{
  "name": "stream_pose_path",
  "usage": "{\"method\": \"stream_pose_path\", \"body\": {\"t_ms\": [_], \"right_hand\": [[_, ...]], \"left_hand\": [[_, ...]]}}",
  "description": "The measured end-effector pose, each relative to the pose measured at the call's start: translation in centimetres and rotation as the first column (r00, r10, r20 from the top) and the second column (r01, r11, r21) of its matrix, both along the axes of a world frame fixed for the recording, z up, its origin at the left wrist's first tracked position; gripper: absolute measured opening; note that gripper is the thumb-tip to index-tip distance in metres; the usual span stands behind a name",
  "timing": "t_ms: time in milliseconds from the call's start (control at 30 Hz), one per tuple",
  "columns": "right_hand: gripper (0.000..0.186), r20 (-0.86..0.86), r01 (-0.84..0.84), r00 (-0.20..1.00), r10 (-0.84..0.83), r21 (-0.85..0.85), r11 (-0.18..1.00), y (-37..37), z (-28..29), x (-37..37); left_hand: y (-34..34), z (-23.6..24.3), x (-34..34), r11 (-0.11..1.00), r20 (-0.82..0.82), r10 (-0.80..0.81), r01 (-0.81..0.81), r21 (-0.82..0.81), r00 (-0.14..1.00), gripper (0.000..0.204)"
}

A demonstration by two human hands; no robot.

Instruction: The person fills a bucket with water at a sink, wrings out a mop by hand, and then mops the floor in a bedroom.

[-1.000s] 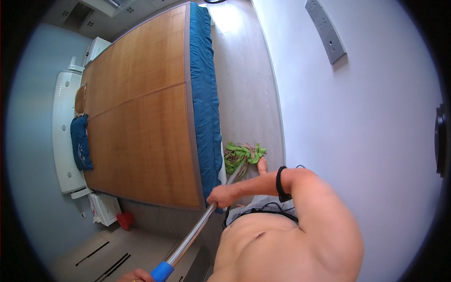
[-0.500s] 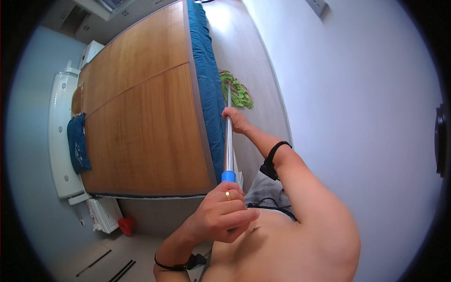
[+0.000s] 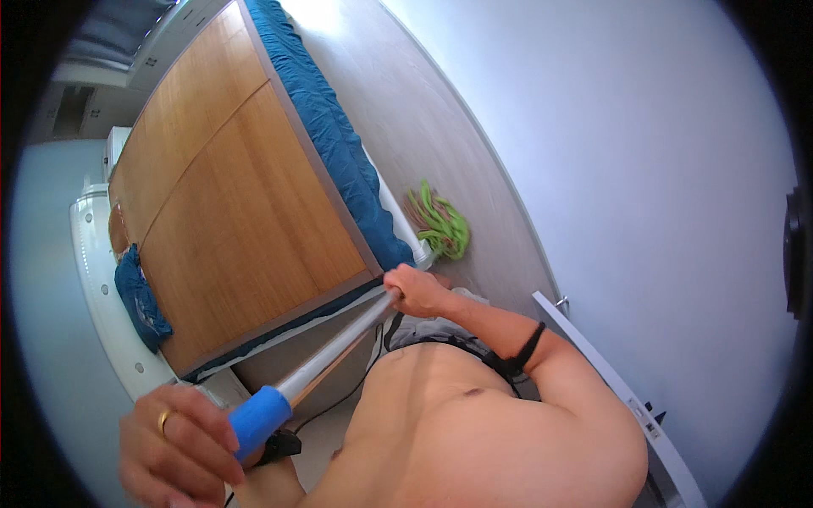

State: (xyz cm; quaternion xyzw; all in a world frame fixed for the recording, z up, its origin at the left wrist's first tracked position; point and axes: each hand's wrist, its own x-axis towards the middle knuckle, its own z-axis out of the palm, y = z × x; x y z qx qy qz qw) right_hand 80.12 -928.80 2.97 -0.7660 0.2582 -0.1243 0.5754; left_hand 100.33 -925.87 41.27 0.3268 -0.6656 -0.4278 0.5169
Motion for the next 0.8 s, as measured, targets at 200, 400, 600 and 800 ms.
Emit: {"method": "stream_pose_path", "body": {"t_ms": [200,400,600,800], "right_hand": [[0.009,-0.224,0.208,0.954,-0.200,0.014,0.978,3.7,-3.4,-5.8],[0.009,-0.191,0.389,0.883,-0.429,-0.212,0.896,2.8,-3.2,-6.2],[0.012,0.113,0.521,0.850,-0.514,-0.324,0.790,-6.1,-2.4,-0.8],[0.020,0.216,0.568,0.823,-0.526,-0.365,0.738,-16.0,-13.1,1.2]], "left_hand": [[-2.9,-8.5,-1.6,0.943,-0.257,0.281,-0.215,0.254,0.925,0.018],[-4.5,-5.5,-4.2,0.979,-0.241,0.125,-0.080,0.187,0.962,0.016],[-1.4,-2.6,-5.0,0.988,0.015,-0.124,0.125,-0.095,0.992,0.023],[0.8,-14.2,-11.5,0.998,0.448,-0.005,0.034,-0.057,0.894,0.022]]}}
